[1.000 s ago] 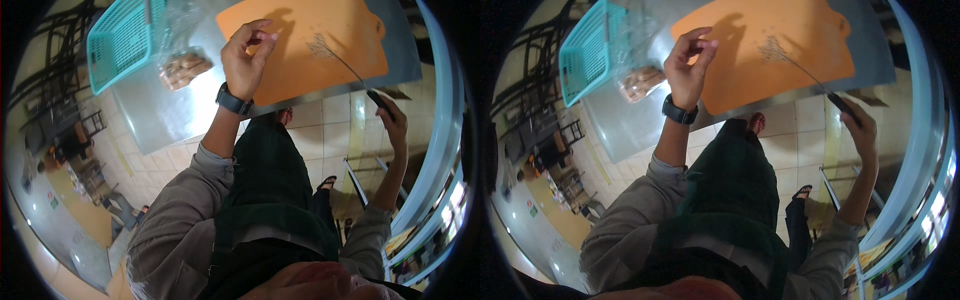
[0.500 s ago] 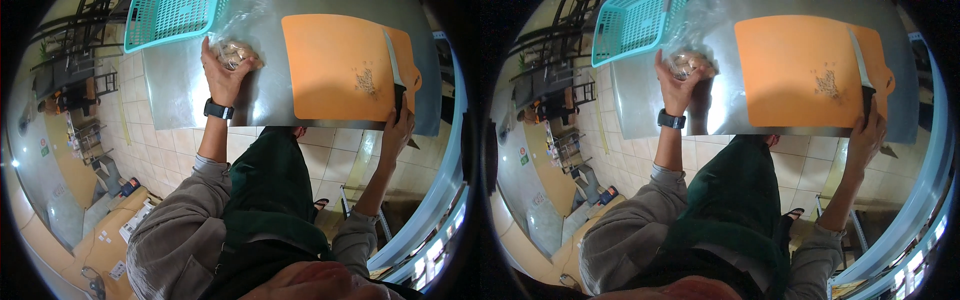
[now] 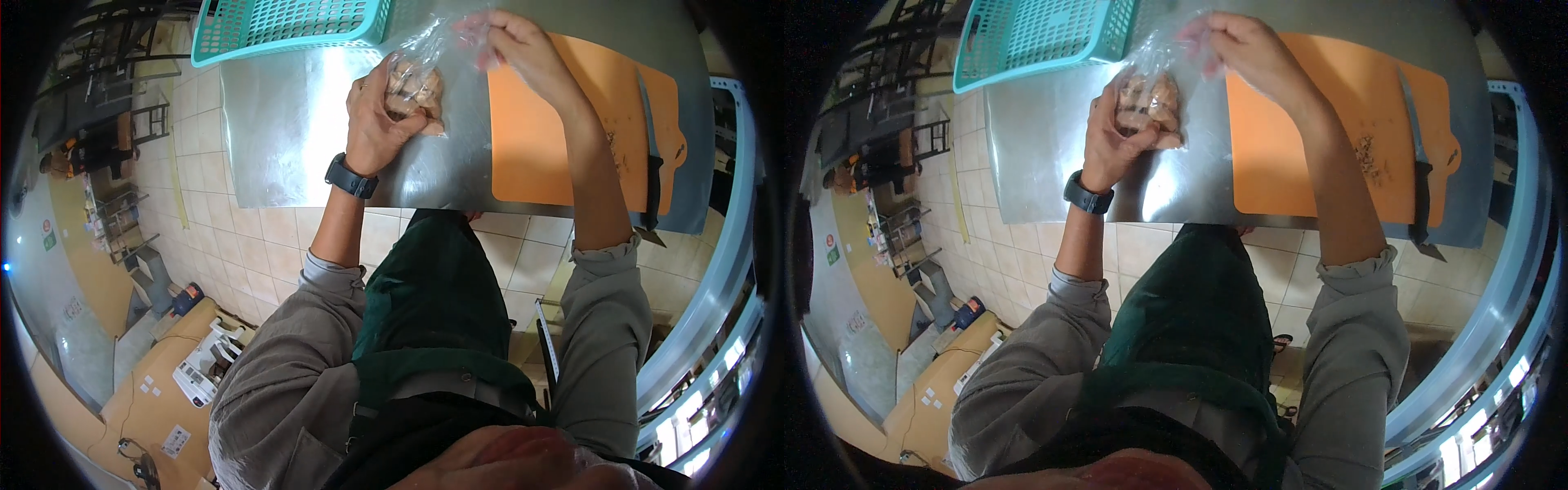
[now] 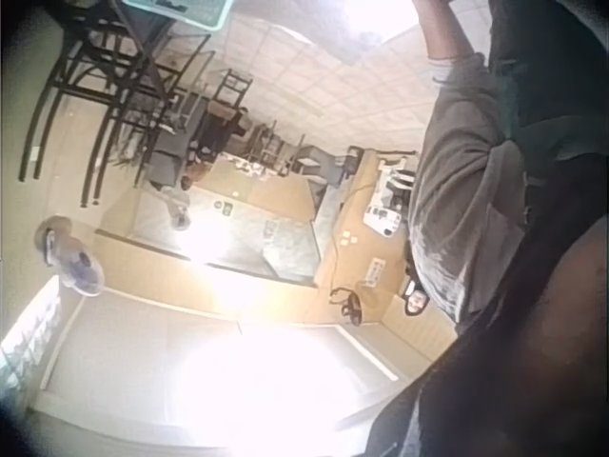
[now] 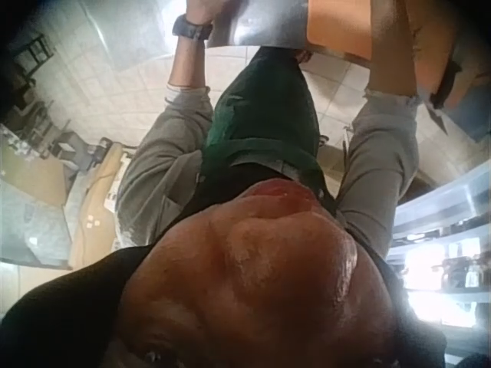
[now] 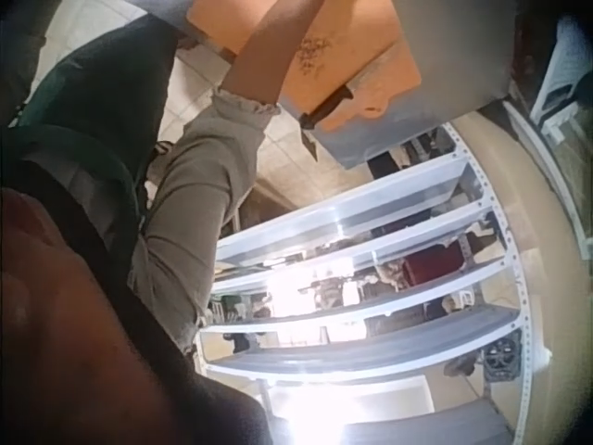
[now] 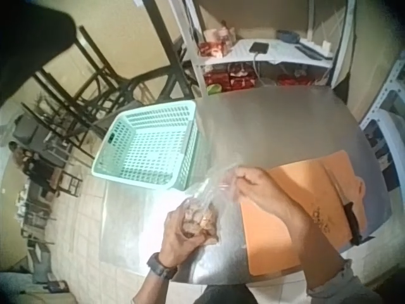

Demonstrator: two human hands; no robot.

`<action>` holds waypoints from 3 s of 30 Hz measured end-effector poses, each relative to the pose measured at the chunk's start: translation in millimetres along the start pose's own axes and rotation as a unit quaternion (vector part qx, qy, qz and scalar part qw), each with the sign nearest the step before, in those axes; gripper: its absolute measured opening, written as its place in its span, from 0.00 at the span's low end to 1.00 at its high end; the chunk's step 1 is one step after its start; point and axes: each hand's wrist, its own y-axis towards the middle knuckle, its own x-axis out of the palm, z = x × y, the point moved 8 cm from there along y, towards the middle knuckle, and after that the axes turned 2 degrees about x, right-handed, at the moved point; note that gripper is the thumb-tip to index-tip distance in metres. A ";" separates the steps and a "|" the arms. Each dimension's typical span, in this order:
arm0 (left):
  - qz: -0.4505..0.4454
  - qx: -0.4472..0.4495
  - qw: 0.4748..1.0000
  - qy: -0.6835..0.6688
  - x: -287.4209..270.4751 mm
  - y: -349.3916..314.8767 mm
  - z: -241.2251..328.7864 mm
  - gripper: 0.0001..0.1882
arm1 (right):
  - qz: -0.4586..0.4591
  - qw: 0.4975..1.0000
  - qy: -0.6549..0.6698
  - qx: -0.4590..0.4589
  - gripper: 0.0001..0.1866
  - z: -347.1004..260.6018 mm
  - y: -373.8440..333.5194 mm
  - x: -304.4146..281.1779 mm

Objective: Chopping mushrooms and assembling large rectangular pizzas with various toppings like pepperoni and sauce.

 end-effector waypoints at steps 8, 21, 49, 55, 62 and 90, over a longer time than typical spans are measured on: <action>0.005 -0.009 1.000 -0.013 -1.4 3.8 -0.6 0.37 | 0.026 0.967 -0.250 0.039 0.11 -20.6 -5.6 38.8; 0.028 0.034 0.999 0.026 8.0 5.1 3.0 0.19 | 0.012 0.895 -0.444 0.051 0.18 -15.4 -17.6 43.6; 0.058 0.105 0.964 0.236 37.4 54.0 46.3 0.21 | 0.196 0.955 -0.157 0.157 0.15 11.9 -87.5 -21.3; 0.124 0.102 0.934 0.318 38.0 63.6 69.9 0.29 | 0.394 0.883 -0.226 0.119 0.17 1.2 -172.9 -45.1; -0.076 -0.112 0.974 -0.183 84.9 -9.5 79.9 0.17 | 0.427 0.821 -0.357 0.126 0.15 15.8 -211.6 -17.6; -0.136 -0.123 0.952 -0.246 157.5 -3.9 90.1 0.11 | 0.286 0.921 -0.139 0.223 0.26 11.6 -308.3 25.6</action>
